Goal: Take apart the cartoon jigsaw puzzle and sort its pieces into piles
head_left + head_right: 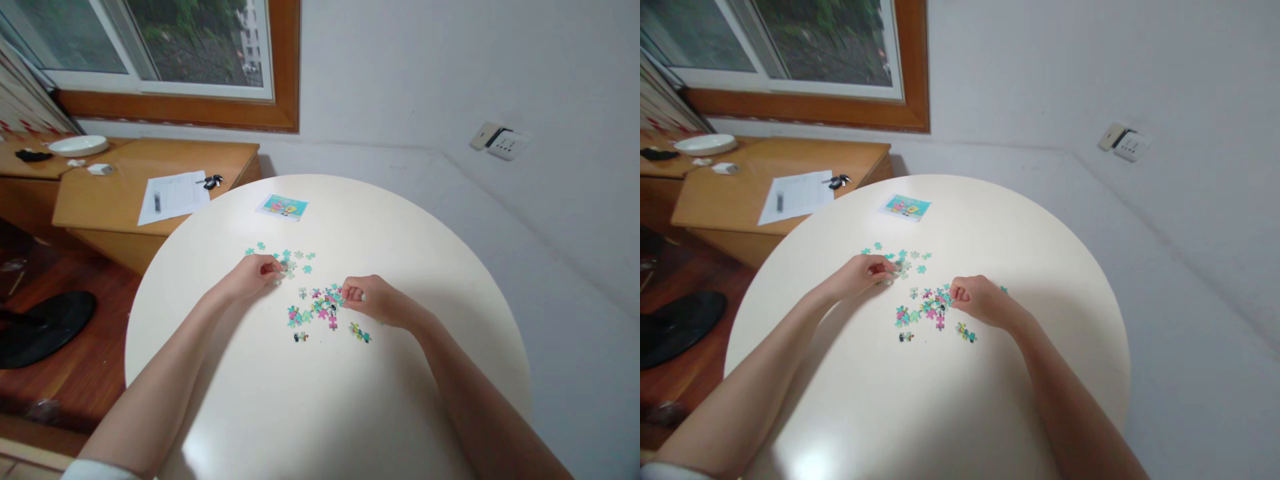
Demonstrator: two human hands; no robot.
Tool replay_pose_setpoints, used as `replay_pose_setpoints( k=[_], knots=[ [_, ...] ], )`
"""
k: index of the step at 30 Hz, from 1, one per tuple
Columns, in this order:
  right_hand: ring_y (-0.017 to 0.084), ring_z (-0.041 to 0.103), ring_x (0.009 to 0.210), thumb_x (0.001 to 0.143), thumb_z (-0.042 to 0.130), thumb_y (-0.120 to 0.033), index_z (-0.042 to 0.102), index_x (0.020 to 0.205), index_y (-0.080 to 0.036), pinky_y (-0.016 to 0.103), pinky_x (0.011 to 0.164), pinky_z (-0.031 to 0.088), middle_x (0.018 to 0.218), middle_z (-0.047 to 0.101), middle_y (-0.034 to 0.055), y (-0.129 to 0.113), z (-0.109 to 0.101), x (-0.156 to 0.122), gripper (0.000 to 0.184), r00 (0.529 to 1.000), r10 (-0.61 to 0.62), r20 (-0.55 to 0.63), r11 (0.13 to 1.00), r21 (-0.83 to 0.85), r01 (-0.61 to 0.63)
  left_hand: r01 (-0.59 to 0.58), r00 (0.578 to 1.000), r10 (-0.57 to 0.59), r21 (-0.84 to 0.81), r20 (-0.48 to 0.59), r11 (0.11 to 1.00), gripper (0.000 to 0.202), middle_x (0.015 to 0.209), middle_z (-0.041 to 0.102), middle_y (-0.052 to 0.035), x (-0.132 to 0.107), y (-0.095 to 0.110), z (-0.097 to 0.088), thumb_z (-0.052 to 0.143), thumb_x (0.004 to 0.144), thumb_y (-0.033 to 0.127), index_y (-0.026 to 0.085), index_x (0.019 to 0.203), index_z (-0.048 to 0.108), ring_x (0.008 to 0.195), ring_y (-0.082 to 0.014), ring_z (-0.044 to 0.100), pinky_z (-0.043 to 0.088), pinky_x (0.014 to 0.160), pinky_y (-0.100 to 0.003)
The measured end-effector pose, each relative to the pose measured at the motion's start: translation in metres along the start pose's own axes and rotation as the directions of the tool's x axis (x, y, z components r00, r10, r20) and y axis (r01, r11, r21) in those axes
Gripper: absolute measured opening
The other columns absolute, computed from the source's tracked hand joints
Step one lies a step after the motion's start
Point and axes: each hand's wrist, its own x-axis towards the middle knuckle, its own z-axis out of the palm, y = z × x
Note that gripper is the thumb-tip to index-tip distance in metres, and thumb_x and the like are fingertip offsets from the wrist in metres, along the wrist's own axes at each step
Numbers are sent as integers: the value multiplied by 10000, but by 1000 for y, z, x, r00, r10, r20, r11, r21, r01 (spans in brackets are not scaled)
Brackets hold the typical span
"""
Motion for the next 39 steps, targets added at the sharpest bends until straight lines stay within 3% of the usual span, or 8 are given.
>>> replay_pose_setpoints(
  k=[5,28,39],
  knots=[
    [118,554,607,719,555,-151,571,722,-176,223,582,441,627,584,-8,0,0,1,30,1000,6,-10,1000,-15,-6,8,1000,-8,-49,2,999,146,648,610,-16,2,-4,3,513,710,277,147,712,581,608,-131,544,409,570,-223],
    [140,619,693,769,522,-217,618,773,-173,247,678,470,740,674,30,-11,-3,3,105,988,-22,-156,999,42,28,-65,997,68,129,-21,989,146,658,616,-6,3,-8,3,533,733,283,162,729,614,581,-120,520,375,565,-225],
    [143,643,682,740,553,-225,594,784,-169,250,652,501,718,658,26,-18,10,7,82,981,41,-190,957,290,17,-66,993,77,126,-85,990,159,584,562,8,-1,13,4,504,746,247,146,699,619,537,-97,448,336,533,-214]
  ],
)
